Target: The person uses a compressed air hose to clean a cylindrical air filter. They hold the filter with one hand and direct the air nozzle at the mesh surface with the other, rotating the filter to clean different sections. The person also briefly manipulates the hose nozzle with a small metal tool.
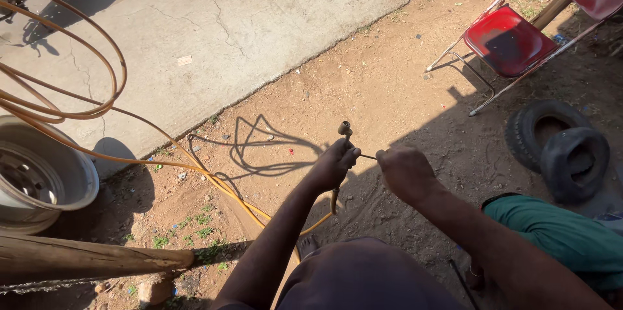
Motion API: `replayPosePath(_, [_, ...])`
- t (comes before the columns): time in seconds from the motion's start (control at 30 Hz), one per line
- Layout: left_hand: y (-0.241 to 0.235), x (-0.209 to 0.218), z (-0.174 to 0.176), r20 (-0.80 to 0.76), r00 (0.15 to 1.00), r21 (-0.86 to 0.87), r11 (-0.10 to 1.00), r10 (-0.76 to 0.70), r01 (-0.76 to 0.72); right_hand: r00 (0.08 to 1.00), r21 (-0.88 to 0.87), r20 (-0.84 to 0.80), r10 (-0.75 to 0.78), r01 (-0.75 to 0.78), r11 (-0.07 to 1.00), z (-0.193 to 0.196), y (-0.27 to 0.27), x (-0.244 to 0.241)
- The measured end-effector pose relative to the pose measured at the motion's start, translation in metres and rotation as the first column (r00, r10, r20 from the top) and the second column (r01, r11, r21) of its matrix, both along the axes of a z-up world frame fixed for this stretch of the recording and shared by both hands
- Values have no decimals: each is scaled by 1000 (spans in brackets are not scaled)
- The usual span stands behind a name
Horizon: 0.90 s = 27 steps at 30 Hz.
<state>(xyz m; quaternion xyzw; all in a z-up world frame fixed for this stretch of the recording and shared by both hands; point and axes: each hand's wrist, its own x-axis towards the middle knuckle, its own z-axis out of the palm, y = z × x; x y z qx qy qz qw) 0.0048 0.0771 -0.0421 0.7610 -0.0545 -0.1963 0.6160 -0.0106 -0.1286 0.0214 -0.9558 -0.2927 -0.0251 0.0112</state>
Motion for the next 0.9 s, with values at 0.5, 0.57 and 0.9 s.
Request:
replayPosePath(0.5, [-5, 8, -3, 14, 999, 73, 997, 34, -35, 945, -14, -291, -150, 152, 988, 9, 0, 18])
replayPosePath(0.57, [-3, 7, -4, -4, 999, 63, 998, 33, -33, 958, -29, -251, -140, 138, 990, 6, 0, 16])
replayPosePath(0.9, [1, 12, -3, 8, 999, 16, 999, 50, -50, 999, 130, -37, -39, 44, 991, 7, 7, 18])
